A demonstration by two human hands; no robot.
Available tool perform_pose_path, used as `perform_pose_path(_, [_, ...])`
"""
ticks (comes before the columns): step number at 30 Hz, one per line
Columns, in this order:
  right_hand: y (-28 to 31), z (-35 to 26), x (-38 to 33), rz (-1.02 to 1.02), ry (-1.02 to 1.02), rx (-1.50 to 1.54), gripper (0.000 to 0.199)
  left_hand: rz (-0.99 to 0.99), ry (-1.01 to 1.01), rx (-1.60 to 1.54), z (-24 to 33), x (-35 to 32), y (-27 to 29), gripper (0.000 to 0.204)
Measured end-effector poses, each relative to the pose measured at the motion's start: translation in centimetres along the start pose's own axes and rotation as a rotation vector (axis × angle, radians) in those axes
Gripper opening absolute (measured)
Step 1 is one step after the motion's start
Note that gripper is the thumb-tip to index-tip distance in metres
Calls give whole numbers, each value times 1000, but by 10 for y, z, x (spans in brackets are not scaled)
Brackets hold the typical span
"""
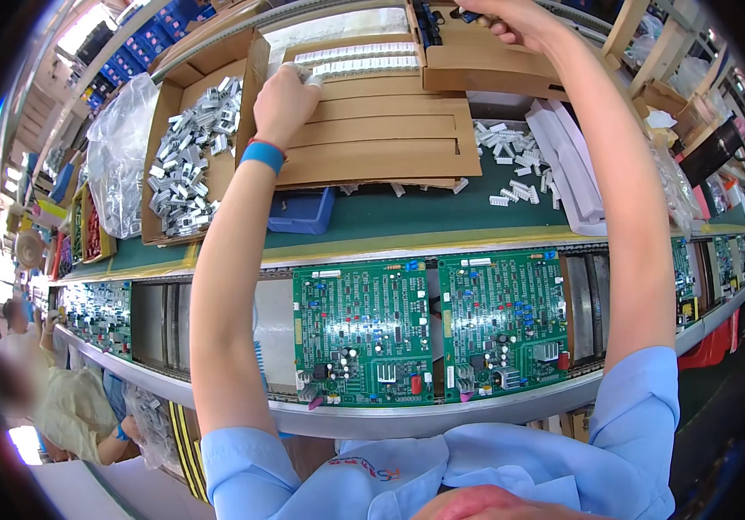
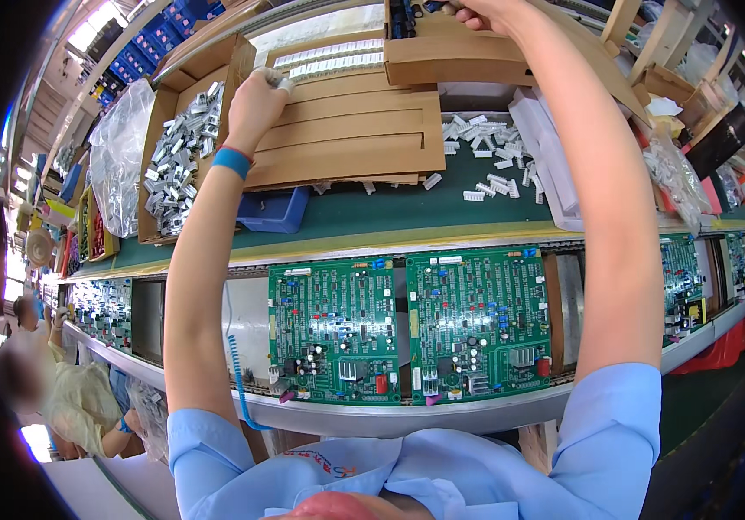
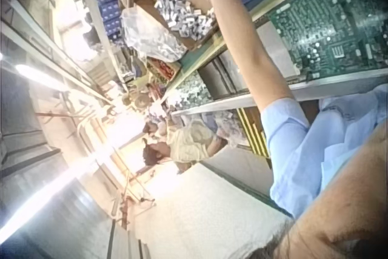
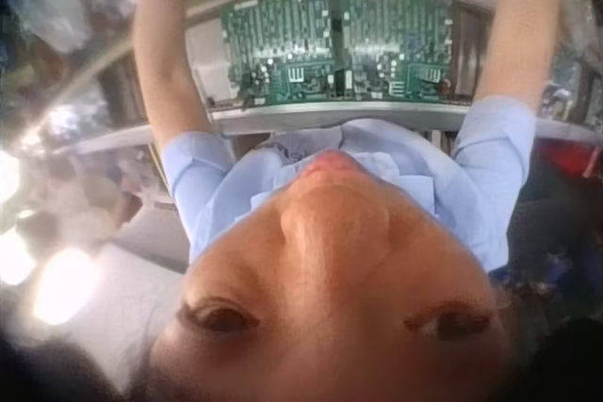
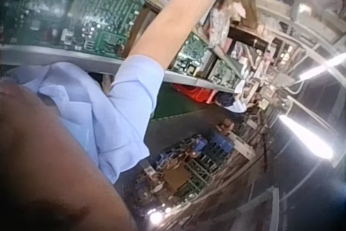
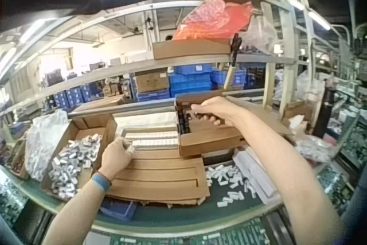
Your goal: Assembling electronic components like transformers and heat sinks onto printed circuit boards on an assembly line.
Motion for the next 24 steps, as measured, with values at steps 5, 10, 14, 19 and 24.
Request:
perform_pose_path(5, [-35,-46,-93,-874,634,501,25,-112,-35,-312,12,-36,31,25])
perform_pose_path(10, [-34,-12,-173,-178,41,395,22,-202,-172,-454,46,-97,74,25])
perform_pose_path(14, [-50,-4,-241,-114,57,450,27,-268,-290,-550,75,-159,114,26])
perform_pose_path(19, [-74,21,-305,-126,-27,384,20,-361,-251,-494,71,-222,102,29])
perform_pose_path(24, [-113,42,-357,-201,31,-90,31,-444,-67,-502,61,-269,93,29])
Point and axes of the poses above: each hand's wrist, its own x-axis towards the middle knuckle, its own y-axis out of the back of the hand, z = x × y, the point moved 9 cm from there along x, towards the middle knuckle, and after that the axes turned 3 degrees about -x, right-handed, at the moved point
